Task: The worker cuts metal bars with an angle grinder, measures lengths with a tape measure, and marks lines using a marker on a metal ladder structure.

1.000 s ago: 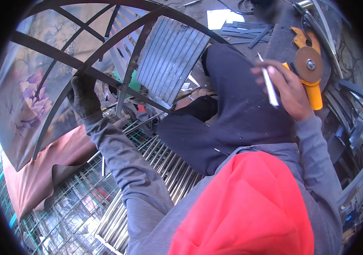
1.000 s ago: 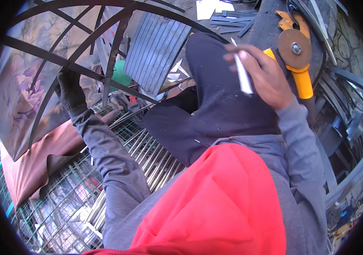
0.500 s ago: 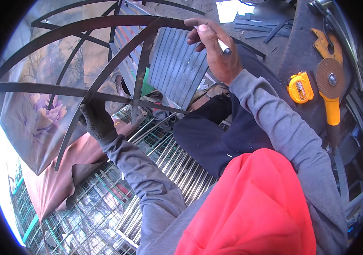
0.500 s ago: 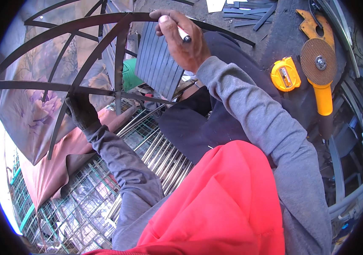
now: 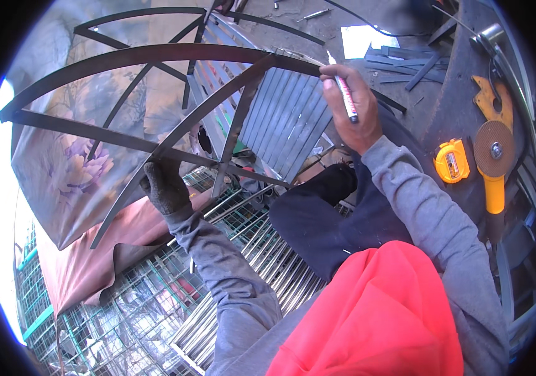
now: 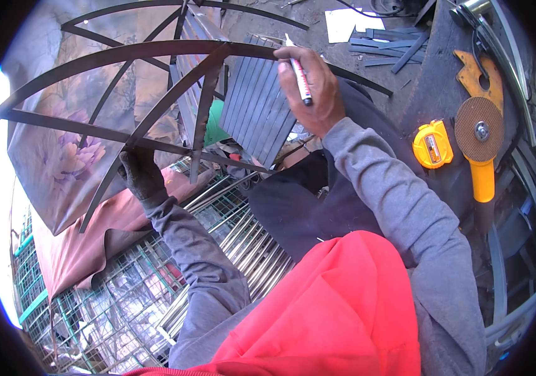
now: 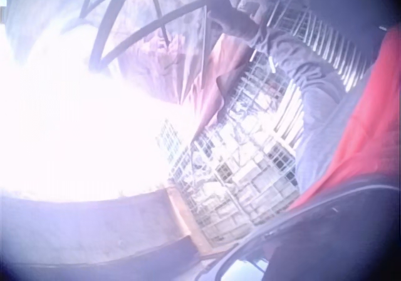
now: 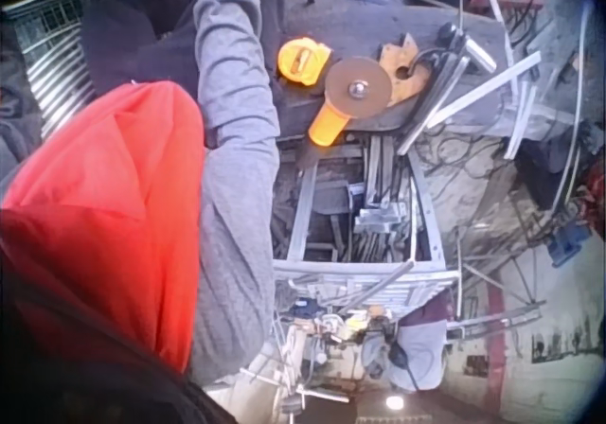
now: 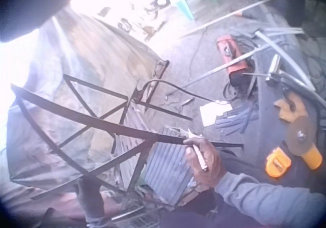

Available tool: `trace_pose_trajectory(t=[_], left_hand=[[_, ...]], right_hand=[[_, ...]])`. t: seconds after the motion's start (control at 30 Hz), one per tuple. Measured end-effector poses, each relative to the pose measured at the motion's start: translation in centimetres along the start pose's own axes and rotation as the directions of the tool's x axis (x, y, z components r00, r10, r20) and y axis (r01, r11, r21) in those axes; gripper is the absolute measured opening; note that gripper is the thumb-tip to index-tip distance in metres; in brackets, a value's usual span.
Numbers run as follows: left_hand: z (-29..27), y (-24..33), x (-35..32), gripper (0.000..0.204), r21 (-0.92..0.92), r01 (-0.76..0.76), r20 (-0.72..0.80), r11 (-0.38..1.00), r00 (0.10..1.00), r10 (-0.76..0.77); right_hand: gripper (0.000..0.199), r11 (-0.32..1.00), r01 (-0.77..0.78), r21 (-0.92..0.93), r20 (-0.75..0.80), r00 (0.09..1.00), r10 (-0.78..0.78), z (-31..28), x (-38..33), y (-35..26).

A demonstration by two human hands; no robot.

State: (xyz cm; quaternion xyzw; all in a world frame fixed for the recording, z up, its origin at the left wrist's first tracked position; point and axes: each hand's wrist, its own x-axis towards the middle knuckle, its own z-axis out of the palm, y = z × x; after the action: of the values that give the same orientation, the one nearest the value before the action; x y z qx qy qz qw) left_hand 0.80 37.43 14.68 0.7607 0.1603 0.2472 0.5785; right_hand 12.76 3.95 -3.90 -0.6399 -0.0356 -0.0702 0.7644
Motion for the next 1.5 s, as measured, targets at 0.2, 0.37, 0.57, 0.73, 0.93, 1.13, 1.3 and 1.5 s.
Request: trace_pose_trajectory(t=[0.2, 0.37, 0.57, 0.73, 0.93, 1.13, 1.3, 1.5], left_hand=[[0.4, -0.2, 0.2, 0.037, -0.052, 0.03, 0.003, 0.998, 1.0, -0.03], [0.5, -0.3, 0.2, 0.036, 0.185, -0.055, 0.028, 0.981, 0.998, 0.051], [-0.7, -0.6, 0.2, 0.021, 0.165, -0.032, -0.041, 0.986, 0.998, 0.04], [-1.1, -1.0, 0.4, 0.021, 0.22, -0.101, -0.003, 0.97, 0.995, 0.104], [-0.1, 0.1, 0.4, 0.032, 0.054, -0.006, 0.036, 0.999, 0.999, 0.004], [0.1, 0.1, 0.5, 0.037, 0.152, -0.069, 0.06, 0.986, 0.996, 0.06], [0.4, -0.1, 0.3, 0.039, 0.167, -0.036, -0.024, 0.985, 0.999, 0.041], [0.6, 0.5, 0.6, 0.045, 0.066, -0.004, 0.057, 0.998, 0.998, 0.0]], right_hand=[[0.023, 0.991, -0.041, -0.125, 0.067, 0.996, 0.05, -1.4, 0.3, 0.8], [0.026, 0.989, -0.045, -0.143, 0.099, 0.993, 0.06, -1.2, 0.2, 0.7], [0.03, 0.989, -0.043, -0.145, 0.138, 0.988, 0.063, -0.9, 0.1, 0.8], [0.029, 0.989, -0.018, -0.149, 0.127, 0.991, 0.038, -1.1, 0.1, 1.0], [0.029, 0.991, -0.004, -0.136, 0.133, 0.991, 0.022, -1.1, 0.0, 1.1], [0.029, 0.99, 0.016, -0.137, 0.145, 0.989, 0.004, -1.0, -0.2, 1.3], [0.03, 0.989, 0.033, -0.142, 0.167, 0.986, -0.009, -1.1, -0.2, 1.2], [0.029, 0.984, 0.143, -0.109, 0.175, 0.977, -0.122, -0.9, -0.2, 1.3]])
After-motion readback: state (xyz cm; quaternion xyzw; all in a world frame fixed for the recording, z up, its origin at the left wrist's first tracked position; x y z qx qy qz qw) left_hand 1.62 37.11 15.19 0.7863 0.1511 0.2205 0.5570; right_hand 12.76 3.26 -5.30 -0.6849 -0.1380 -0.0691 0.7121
